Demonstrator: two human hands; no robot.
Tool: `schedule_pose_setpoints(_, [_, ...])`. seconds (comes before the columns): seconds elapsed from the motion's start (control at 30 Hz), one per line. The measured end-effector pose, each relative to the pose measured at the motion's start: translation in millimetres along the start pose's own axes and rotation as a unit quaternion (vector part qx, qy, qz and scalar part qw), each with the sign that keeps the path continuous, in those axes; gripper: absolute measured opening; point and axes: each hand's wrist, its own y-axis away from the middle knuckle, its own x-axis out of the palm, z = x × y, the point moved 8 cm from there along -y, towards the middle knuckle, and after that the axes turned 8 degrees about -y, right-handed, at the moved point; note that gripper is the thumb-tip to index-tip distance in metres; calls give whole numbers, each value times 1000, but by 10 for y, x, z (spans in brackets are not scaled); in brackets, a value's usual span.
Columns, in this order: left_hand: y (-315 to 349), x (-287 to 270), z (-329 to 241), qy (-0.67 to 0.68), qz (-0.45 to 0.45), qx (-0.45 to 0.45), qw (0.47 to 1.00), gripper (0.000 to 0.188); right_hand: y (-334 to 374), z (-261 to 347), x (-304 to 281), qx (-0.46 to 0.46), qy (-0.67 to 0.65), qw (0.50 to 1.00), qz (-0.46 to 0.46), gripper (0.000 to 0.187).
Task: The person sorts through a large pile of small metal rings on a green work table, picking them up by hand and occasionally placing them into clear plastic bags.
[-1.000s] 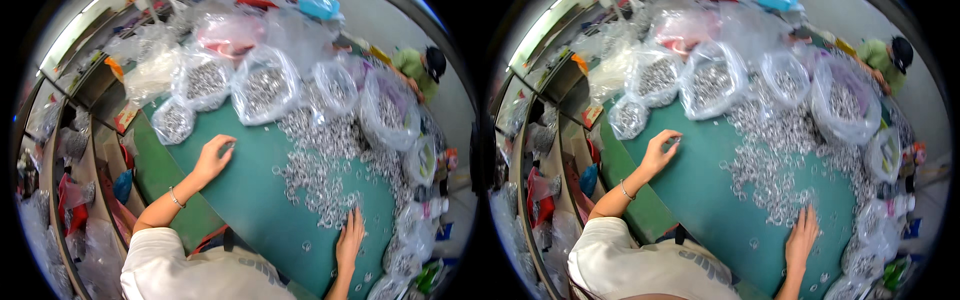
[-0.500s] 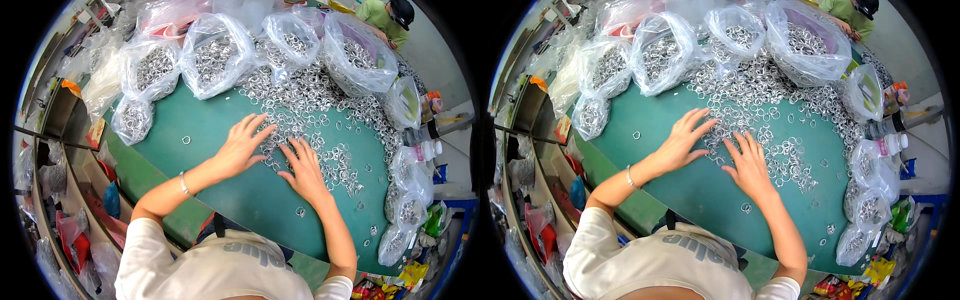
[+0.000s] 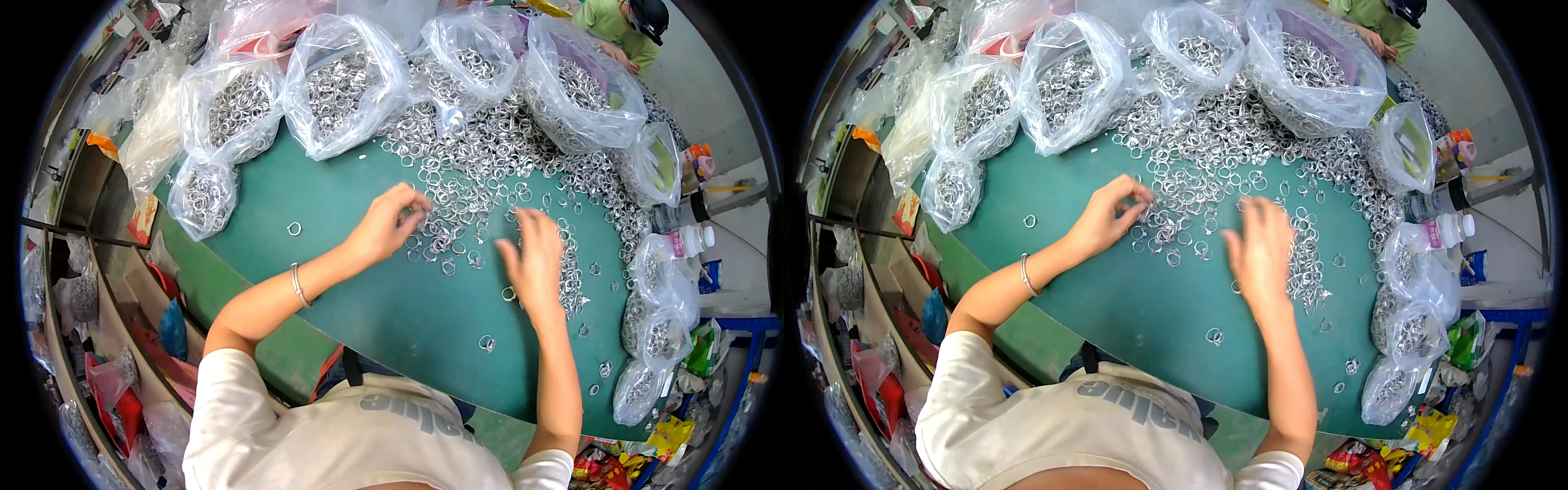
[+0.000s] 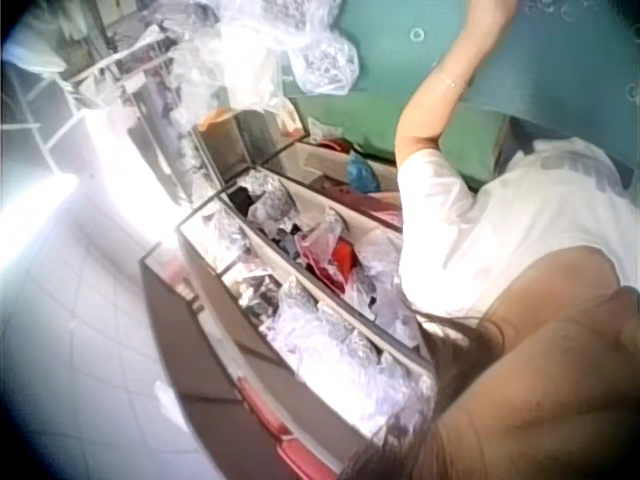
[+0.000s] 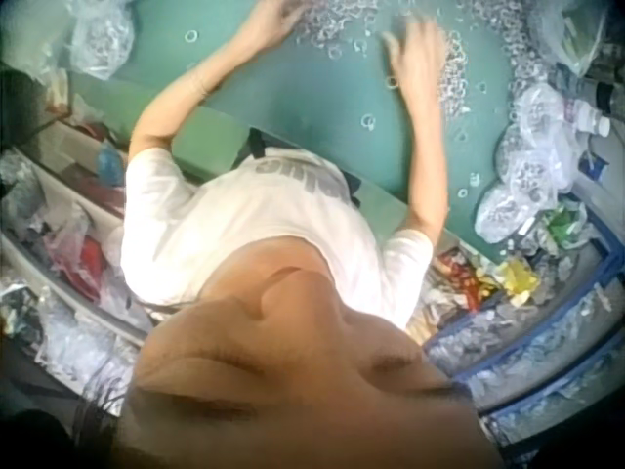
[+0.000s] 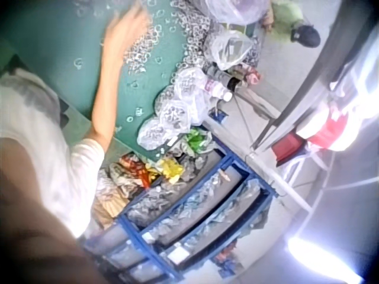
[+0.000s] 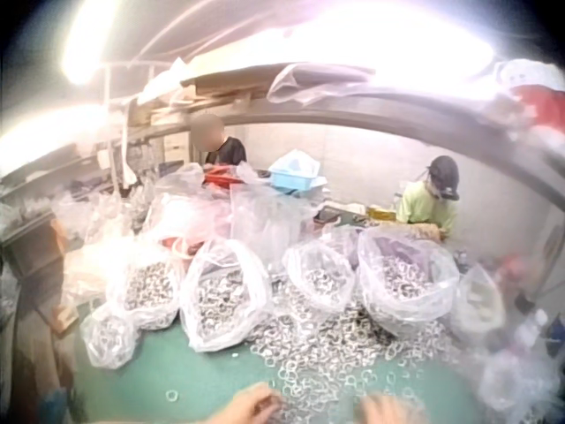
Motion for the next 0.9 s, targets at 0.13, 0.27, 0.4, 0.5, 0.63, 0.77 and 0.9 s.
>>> schedule_pose_setpoints(0.13, [-202, 86, 242, 234, 53, -134, 962, 18, -61, 540, 448, -110, -117, 982, 100, 54])
schedule_pose_setpoints(0.27, [-132, -118, 227, 170, 17, -128, 977, 20, -7, 298, 388, -137, -20, 988, 64, 22])
schedule_pose_setpoints(0.4, [-17, -258, 156, 8, 2, -29, 1000, 27, 62, -97, 22, -80, 11, 995, -60, 14])
schedule_pose_setpoints(0.5, [-49, -356, 56, -112, -1, 29, 993, 34, 176, -83, -173, -21, 5, 996, -81, 17])
schedule_pose_setpoints(0.63, [-90, -414, -83, -154, -32, 44, 987, 49, 327, 166, -89, -18, -69, 996, 50, 21])
schedule_pose_setpoints(0.77, [197, -231, -421, -173, 45, 62, 982, 48, 485, 44, -320, 33, -29, 999, 2, 27])
schedule_pose_setpoints(0.9, [495, 151, -576, -207, 165, 107, 959, 43, 873, -253, -381, 110, 60, 992, 28, 42])
